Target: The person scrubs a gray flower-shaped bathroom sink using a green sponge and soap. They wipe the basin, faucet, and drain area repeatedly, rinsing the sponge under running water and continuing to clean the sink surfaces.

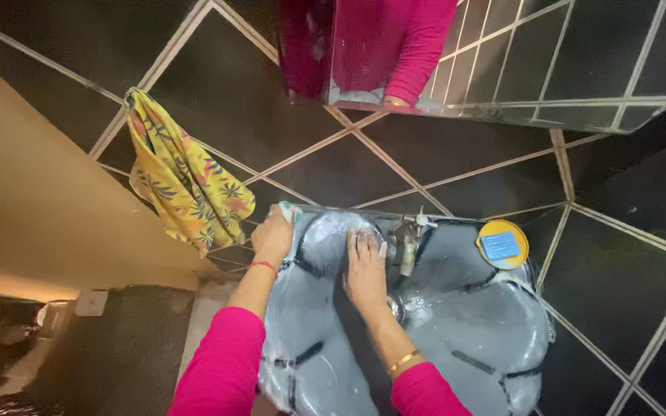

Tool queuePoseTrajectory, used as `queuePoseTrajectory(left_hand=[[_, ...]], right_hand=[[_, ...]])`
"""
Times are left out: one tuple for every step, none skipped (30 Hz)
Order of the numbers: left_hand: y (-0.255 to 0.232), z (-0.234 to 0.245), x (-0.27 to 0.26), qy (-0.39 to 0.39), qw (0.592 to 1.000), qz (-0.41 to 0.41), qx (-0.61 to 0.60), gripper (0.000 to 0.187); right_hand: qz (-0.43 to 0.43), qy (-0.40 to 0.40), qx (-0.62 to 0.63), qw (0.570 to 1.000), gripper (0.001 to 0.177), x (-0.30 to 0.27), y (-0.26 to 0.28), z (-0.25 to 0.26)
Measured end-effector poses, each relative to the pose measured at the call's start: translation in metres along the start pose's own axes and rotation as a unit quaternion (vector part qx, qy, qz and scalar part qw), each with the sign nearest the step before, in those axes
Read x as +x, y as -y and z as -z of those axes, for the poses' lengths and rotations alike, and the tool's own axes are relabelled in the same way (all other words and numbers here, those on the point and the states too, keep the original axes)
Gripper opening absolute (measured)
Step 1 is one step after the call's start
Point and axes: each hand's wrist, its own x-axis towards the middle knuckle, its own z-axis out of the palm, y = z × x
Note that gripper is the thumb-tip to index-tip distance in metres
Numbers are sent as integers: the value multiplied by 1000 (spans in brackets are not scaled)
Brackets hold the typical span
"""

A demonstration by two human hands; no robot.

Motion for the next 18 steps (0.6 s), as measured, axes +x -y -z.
queuePoseTrajectory(left_hand=[[-1,-3,0,-5,1000,-6,2,56],[0,-4,-2,-9,1000,-12,4,56],[1,-2,-2,-18,1000,-19,4,55],[5,0,-5,-15,1000,-9,-6,55],[10,1,-13,-12,1000,1,-17,55],[14,2,-22,-8,1000,11,-29,55],[23,1,-37,-13,999,12,-40,54],[33,0,-54,-17,998,14,-52,53],[39,1,-67,-26,997,15,-65,52],[46,3,-81,-16,998,26,-58,52],[55,5,-99,-4,998,38,-50,52],[62,6,-114,8,998,49,-43,52],[65,6,-127,0,998,46,-35,52],[68,6,-137,-7,999,43,-27,51],[67,6,-141,-14,999,37,-18,51],[64,8,-136,-11,999,40,-12,51],[60,7,-130,-5,999,45,-5,52],[55,5,-122,0,999,49,2,52]], right_hand=[[-1,-9,6,1000,108,0,-1,-1],[-3,-18,11,1000,108,-2,0,-1],[-1,-31,16,999,107,-1,0,0],[0,-31,16,999,107,0,2,1],[3,-31,15,999,108,0,3,2],[5,-30,13,999,108,0,3,3],[4,-24,16,1000,109,-4,4,2],[3,-19,18,1000,110,-5,3,1],[5,-19,20,1000,110,-2,3,2],[7,-27,17,999,110,-2,3,3],[9,-34,14,999,109,-3,3,3],[11,-41,11,999,108,-5,4,3],[11,-41,14,999,109,-6,5,2],[11,-40,16,999,109,-6,5,2],[9,-41,18,999,110,-6,4,2],[11,-42,15,999,109,-3,3,2],[12,-40,13,999,109,-3,3,1],[13,-37,10,999,109,-4,3,-1]])
